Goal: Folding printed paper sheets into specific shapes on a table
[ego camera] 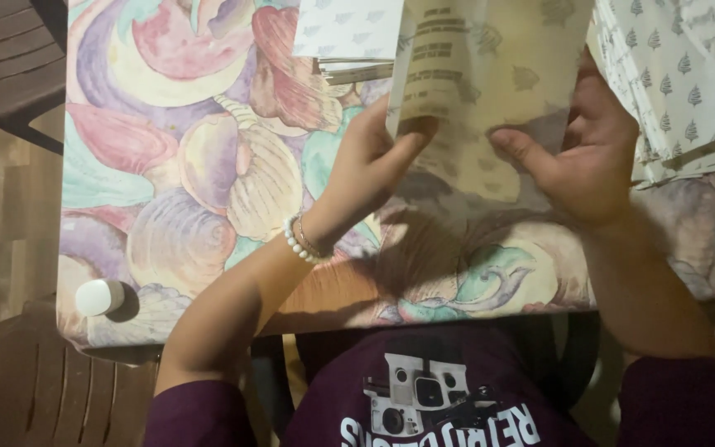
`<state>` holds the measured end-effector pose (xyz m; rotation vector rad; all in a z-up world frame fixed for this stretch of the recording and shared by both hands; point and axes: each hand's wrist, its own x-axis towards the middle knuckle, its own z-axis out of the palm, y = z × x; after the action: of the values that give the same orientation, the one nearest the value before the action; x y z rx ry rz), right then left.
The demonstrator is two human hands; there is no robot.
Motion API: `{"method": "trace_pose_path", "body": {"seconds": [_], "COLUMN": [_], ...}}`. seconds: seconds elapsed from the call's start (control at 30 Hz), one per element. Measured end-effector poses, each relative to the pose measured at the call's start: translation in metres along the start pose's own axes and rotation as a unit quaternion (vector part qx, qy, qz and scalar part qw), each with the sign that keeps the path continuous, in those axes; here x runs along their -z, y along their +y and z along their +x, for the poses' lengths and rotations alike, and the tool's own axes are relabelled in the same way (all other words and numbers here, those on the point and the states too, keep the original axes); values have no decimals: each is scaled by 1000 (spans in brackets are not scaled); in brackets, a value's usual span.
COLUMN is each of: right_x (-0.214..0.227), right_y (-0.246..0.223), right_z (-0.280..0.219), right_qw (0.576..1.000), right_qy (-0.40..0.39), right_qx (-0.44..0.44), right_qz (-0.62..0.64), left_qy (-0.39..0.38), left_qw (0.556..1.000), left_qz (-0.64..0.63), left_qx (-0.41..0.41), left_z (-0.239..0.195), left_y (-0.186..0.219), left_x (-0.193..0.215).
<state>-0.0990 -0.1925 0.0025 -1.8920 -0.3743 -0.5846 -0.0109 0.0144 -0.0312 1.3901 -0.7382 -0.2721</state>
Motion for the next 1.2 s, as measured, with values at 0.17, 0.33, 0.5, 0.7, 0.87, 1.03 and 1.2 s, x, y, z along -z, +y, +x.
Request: {"method": "trace_pose_path", "body": {"seconds": [0.17,0.33,0.5,0.7,0.87,1.03,1.2], "right_x": [35,69,-25,-54,-51,-50,-48], "right_y": [-23,-3,-29,-5,-1,-11,45], "right_z": [29,85,116,106,83,13,-79], "right_qw": [983,869,638,635,664,861,870], "right_qy": [-102,-366,-550,-558,-517,-332,-347], "right_qx": [50,35,-292,-290,-330,-270,153], "right_qz": [-146,-332,-452,-448,-428,-275,-314], "left_qy": [-12,-24,-73,-74,-47,20,42], "left_qw": [994,996,982,945,927,922,919], "left_qz": [-79,6,161,300,371,386,391], "left_qx": [68,-90,65,104,6,-33,-24], "left_z": [-17,-10,-4,-11,-18,-30,-41], "left_y": [42,50,14,-27,-57,-64,-69], "left_x": [13,56,68,66,66,63,61]}}
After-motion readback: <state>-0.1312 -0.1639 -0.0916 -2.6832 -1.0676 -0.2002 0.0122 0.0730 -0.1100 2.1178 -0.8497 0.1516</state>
